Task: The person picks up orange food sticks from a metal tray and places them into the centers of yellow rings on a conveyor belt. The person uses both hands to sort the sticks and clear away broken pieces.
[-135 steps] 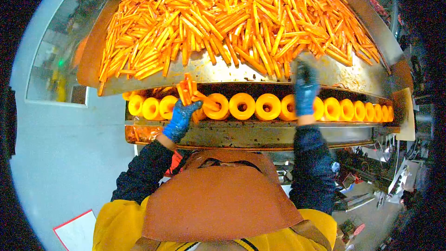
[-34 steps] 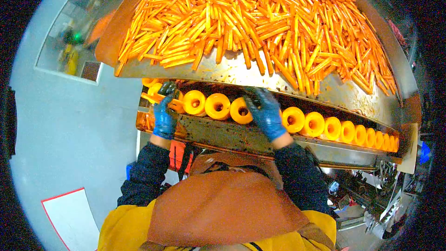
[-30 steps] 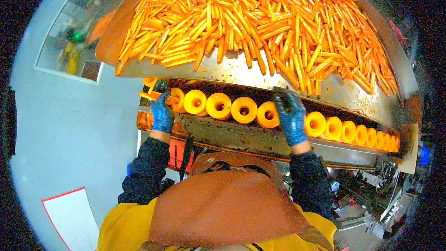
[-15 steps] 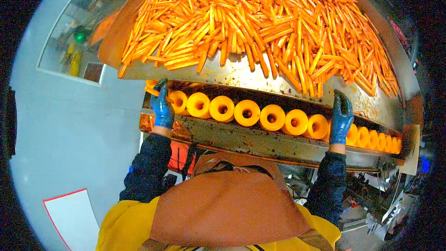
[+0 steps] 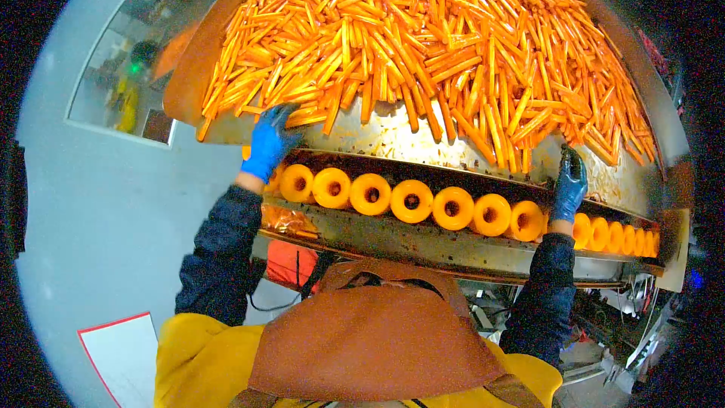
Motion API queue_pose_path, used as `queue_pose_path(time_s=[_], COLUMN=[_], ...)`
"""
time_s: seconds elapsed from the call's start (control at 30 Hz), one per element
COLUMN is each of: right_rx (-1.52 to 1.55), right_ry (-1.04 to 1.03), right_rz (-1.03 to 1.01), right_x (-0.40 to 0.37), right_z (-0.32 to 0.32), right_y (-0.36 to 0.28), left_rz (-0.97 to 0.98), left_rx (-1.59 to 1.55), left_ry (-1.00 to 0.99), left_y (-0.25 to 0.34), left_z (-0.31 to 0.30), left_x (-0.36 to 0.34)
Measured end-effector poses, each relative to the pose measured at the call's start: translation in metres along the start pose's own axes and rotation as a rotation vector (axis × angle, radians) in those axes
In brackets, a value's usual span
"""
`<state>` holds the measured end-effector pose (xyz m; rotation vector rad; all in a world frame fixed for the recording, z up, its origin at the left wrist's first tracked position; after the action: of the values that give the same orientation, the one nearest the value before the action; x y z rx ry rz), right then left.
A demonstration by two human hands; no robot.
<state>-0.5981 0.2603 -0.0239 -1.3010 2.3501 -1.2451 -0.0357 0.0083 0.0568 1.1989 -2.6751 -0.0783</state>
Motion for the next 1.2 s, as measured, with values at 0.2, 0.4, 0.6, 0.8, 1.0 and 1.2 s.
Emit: queue_pose_path(time_s=[0.2,0.4,0.6,0.8,1.0,1.2], right_rx=[-0.461,-0.461,-0.441,-0.535,-0.541,-0.550], right_ry=[-0.035,-0.035,-0.070,-0.041,-0.018,-0.019], right_rz=[0.162,0.141,0.199,0.149,0.098,0.127], right_x=[0.001,0.001,-0.001,0.000,0.000,0.001], right_z=[0.014,0.015,0.013,0.015,0.015,0.016], right_y=[-0.033,-0.028,-0.044,-0.034,-0.029,-0.025], left_rz=[-0.156,-0.255,-0.217,-0.500,-0.476,-0.417], left_rx=[0.129,-0.313,-1.501,-1.765,-1.737,-1.394], left_ry=[-0.595,-0.256,0.226,-0.097,0.261,0.171], left_y=[-0.006,-0.031,0.020,0.081,0.073,0.073], left_z=[0.023,0.032,-0.022,0.049,0.042,0.054], left_x=[0.061,0.045,-0.037,-0.090,-0.093,-0.090])
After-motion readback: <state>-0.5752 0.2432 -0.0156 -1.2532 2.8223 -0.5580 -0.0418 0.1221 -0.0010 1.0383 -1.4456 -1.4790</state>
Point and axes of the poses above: each hand's wrist, its own x-axis towards the middle knuckle, its own z-axis out of the palm, y = z × x, the point moved 3 cm from there along x, towards the middle knuckle, and after that the axes turned 15 degrees about -y, right-handed, at the moved point
